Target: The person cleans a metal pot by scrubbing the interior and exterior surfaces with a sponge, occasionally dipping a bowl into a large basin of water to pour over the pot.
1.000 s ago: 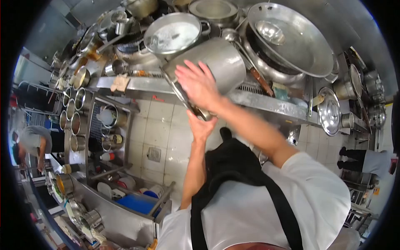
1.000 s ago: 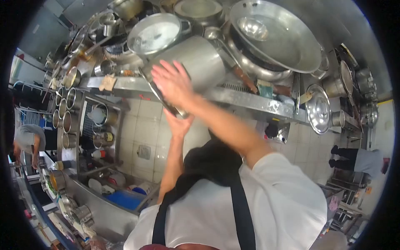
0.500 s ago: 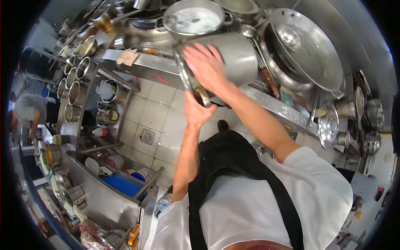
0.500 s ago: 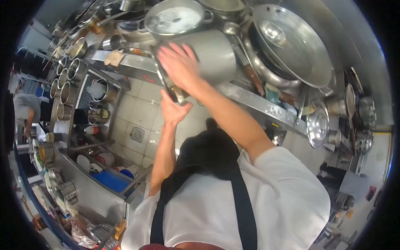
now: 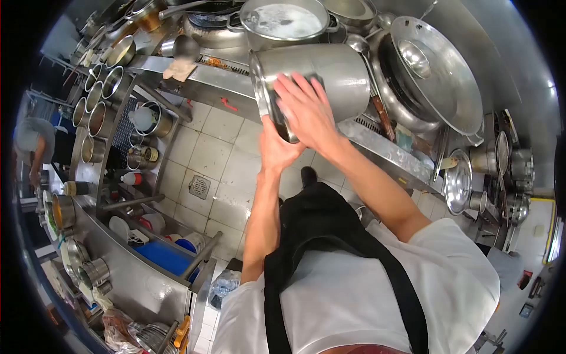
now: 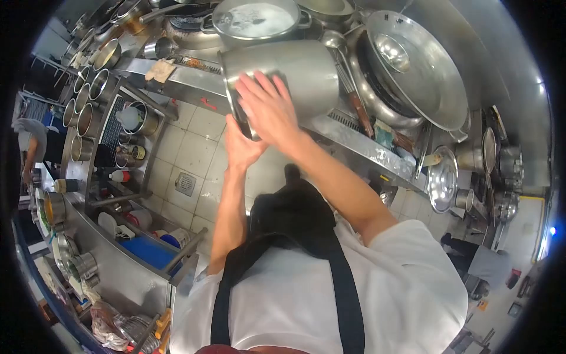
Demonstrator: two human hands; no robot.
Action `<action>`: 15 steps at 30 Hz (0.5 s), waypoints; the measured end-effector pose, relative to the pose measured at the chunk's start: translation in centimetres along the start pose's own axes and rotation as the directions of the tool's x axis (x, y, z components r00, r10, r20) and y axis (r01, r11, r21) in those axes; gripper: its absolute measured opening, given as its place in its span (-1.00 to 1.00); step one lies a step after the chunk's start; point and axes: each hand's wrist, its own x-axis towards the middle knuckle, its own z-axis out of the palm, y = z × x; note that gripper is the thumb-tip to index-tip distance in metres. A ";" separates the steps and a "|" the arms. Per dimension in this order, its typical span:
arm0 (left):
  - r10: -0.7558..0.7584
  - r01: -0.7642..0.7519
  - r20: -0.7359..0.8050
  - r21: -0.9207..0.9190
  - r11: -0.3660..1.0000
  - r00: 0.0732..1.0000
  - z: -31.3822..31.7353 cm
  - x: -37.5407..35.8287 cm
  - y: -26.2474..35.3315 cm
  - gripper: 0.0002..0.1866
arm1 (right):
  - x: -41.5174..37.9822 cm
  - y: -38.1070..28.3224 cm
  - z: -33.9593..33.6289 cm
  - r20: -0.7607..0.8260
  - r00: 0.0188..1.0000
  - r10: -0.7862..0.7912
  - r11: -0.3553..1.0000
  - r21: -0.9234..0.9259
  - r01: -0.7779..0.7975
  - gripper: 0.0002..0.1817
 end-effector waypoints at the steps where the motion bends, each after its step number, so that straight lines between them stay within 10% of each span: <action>1: 0.064 -0.065 -0.035 -0.015 0.998 0.997 0.0 -0.1 -0.2 -0.32 | 0.4 0.1 0.3 0.000 1.000 -0.005 1.000 0.001 0.005 -0.53; 4: -0.027 0.027 0.002 0.006 1.000 1.000 0.0 -0.1 -1.5 -0.32 | 5.1 2.2 1.3 -0.002 1.000 0.003 0.998 -0.060 -0.003 -0.50; 6: -0.012 0.012 0.039 0.004 1.000 0.999 0.8 -1.5 -2.3 -0.33 | 11.9 3.5 1.9 0.354 0.890 0.288 0.958 -0.102 -0.269 -0.46; 10: -0.047 0.047 0.014 -0.016 0.999 0.999 -0.4 -0.4 -1.1 -0.34 | 6.7 1.9 3.0 0.024 1.000 0.002 0.994 -0.111 0.001 -0.49; 15: -0.053 0.050 0.022 0.119 0.992 0.998 -0.8 -0.7 -1.5 -0.32 | 2.5 8.7 -1.5 0.060 0.996 -0.067 0.986 -0.146 0.075 -0.53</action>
